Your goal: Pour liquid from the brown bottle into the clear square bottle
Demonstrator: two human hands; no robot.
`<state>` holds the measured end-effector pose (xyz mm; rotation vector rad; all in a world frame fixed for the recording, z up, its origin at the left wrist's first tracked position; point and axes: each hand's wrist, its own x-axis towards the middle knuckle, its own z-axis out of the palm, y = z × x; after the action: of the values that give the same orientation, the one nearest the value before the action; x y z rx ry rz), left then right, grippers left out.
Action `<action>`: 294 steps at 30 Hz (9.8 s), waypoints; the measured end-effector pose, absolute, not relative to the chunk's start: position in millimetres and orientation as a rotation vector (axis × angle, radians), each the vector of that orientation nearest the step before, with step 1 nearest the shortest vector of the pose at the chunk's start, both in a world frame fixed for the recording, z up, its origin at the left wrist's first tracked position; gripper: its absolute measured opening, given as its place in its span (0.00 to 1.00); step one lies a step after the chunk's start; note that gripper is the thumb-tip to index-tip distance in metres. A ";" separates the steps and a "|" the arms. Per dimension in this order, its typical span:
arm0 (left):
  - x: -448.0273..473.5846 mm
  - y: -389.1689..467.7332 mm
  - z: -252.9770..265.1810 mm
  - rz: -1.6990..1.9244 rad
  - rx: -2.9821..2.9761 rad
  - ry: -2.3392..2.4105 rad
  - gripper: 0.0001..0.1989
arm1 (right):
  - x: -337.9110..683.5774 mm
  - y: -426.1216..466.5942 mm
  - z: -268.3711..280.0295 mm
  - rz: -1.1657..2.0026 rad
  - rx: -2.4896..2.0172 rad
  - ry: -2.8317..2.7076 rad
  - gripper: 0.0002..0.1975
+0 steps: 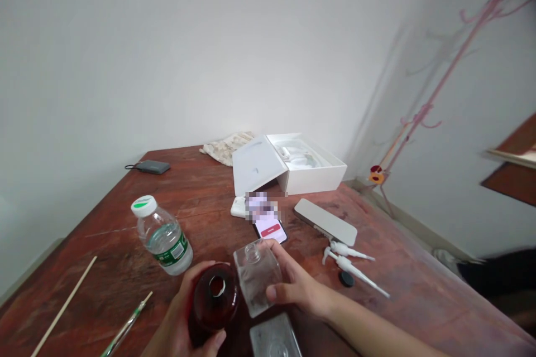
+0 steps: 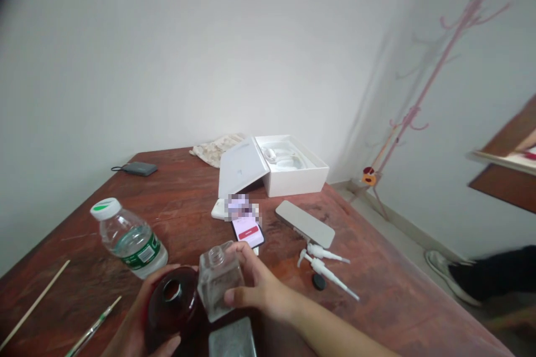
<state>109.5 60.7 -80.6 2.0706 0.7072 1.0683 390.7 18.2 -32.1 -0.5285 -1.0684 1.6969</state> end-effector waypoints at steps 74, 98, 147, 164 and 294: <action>107.3 73.2 -50.4 1.086 2.249 0.814 0.37 | 384.3 12.1 -33.1 1.488 -0.718 -1.082 0.39; 110.9 68.5 -52.1 1.117 2.209 0.801 0.37 | 387.0 12.0 -33.3 1.414 -0.749 -1.201 0.39; 110.8 67.4 -39.2 1.003 2.222 0.783 0.36 | 388.5 11.5 -33.7 1.337 -0.706 -1.293 0.32; 107.7 79.3 -58.4 1.000 2.281 0.812 0.39 | 391.8 9.9 -34.3 1.320 -0.779 -1.317 0.32; 109.3 55.3 -33.1 1.815 2.456 0.962 0.21 | 381.3 26.8 -55.8 1.247 -1.000 -1.318 0.47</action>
<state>109.3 55.3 -33.1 2.4563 0.9616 1.8152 381.3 26.8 -55.8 -0.9995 -1.3180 1.2474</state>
